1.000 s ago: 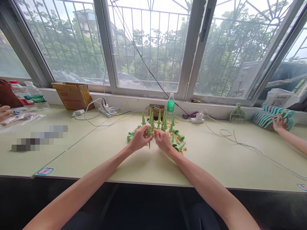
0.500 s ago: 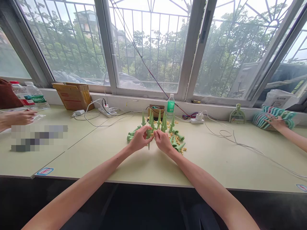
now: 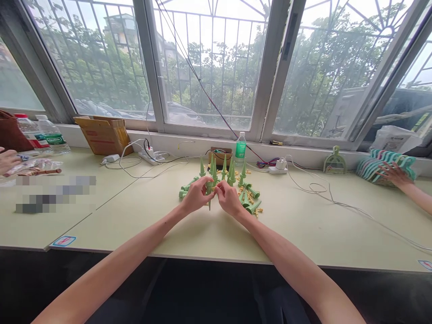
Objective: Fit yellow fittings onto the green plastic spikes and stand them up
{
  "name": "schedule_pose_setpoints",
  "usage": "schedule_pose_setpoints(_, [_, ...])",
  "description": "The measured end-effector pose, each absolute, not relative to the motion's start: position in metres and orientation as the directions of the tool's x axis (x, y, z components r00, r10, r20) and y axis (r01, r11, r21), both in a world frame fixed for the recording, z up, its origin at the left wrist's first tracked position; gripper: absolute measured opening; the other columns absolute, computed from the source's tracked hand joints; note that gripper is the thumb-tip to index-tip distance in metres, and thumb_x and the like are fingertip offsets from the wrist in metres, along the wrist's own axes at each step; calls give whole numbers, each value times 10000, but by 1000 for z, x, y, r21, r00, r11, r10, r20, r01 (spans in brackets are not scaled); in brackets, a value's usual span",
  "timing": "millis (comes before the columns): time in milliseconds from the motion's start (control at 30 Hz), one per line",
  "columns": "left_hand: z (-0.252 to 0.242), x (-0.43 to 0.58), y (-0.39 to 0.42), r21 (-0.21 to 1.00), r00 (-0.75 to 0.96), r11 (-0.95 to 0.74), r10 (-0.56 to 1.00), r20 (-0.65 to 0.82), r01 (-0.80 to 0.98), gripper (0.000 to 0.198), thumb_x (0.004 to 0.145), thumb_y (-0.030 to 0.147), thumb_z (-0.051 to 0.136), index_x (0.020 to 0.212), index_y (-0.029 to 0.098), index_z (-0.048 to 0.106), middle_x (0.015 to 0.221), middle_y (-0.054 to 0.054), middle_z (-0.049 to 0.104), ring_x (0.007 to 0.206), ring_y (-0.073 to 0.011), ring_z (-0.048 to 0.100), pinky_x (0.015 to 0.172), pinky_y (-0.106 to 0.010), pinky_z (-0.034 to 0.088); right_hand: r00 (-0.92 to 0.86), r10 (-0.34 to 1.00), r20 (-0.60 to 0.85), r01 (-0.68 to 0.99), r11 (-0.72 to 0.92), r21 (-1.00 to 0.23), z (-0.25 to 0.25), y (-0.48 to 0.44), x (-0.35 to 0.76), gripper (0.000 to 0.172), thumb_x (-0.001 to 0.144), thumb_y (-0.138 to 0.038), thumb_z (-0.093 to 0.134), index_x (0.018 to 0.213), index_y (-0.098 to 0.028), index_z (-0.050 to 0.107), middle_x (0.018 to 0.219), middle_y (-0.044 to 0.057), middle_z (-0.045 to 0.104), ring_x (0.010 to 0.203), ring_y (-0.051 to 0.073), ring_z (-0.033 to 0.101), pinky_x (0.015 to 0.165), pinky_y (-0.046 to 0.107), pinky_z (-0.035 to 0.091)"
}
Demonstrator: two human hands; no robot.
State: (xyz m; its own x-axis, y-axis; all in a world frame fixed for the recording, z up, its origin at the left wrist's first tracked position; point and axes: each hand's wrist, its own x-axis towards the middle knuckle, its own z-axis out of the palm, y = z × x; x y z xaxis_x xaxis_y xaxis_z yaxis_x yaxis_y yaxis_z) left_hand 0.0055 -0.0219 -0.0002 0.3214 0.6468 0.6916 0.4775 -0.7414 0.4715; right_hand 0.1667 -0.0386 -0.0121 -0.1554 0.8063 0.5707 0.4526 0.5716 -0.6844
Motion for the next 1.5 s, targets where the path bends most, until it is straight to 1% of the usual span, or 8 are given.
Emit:
schedule_pose_setpoints(233, [2, 4, -24, 461, 364, -745, 649, 668, 483, 260, 763, 216, 621, 1012, 196, 552, 879, -5, 589, 531, -71, 438, 595, -243, 427, -135, 804, 579, 511, 557, -654, -13, -37, 169, 323, 928, -432, 387, 711, -202, 456, 576, -21, 482, 505, 114, 370, 493, 230, 285])
schedule_pose_setpoints(333, [2, 4, -24, 458, 372, -745, 649, 663, 484, 267, 759, 219, 621, 1016, 196, 552, 855, -2, 580, 537, -77, 437, 596, -246, 426, -131, 802, 582, 519, 556, -649, -13, -36, 169, 359, 930, -453, 383, 679, -201, 438, 557, -22, 465, 501, 113, 362, 490, 234, 278])
schedule_pose_setpoints(500, [1, 5, -23, 470, 353, -739, 656, 668, 483, 276, 748, 206, 622, 1015, 195, 554, 902, -13, 594, 534, -71, 436, 585, -245, 426, -124, 804, 581, 516, 553, -655, -11, -38, 167, 362, 925, -468, 388, 707, -195, 484, 600, -3, 536, 516, 119, 419, 509, 237, 317])
schedule_pose_setpoints(667, [1, 6, -23, 484, 313, -731, 659, 684, 481, 262, 752, 206, 621, 1008, 188, 564, 904, -23, 607, 529, -71, 446, 563, -241, 421, -158, 804, 574, 462, 574, -676, -8, -43, 166, 244, 909, -413, 431, 884, -194, 535, 699, 11, 619, 540, 125, 483, 528, 236, 361])
schedule_pose_setpoints(833, [1, 5, -23, 474, 334, -736, 655, 677, 483, 266, 745, 206, 621, 1004, 195, 562, 861, -9, 592, 528, -75, 435, 562, -242, 413, -172, 796, 581, 457, 587, -668, -9, -41, 167, 223, 901, -388, 425, 843, -197, 524, 764, 30, 639, 599, 136, 519, 568, 244, 388])
schedule_pose_setpoints(1067, [0, 5, -22, 459, 340, -738, 650, 679, 495, 273, 745, 217, 629, 1009, 195, 562, 838, -1, 582, 534, -79, 435, 592, -249, 417, -163, 795, 584, 480, 581, -657, -10, -39, 169, 242, 905, -384, 410, 778, -199, 500, 692, 10, 586, 563, 127, 454, 542, 234, 351])
schedule_pose_setpoints(1367, [-1, 4, -21, 457, 360, -746, 647, 672, 485, 277, 742, 217, 623, 1011, 197, 561, 836, -2, 586, 536, -80, 426, 592, -249, 421, -153, 805, 573, 541, 553, -633, -11, -38, 169, 357, 926, -443, 373, 669, -205, 444, 573, -13, 453, 518, 120, 353, 490, 235, 290])
schedule_pose_setpoints(1500, [-1, 4, -22, 451, 367, -746, 645, 670, 489, 279, 746, 215, 626, 1015, 200, 556, 844, -2, 585, 537, -79, 430, 594, -249, 425, -151, 803, 577, 538, 556, -633, -12, -36, 169, 387, 932, -457, 368, 643, -204, 412, 560, -14, 443, 514, 117, 341, 491, 238, 285])
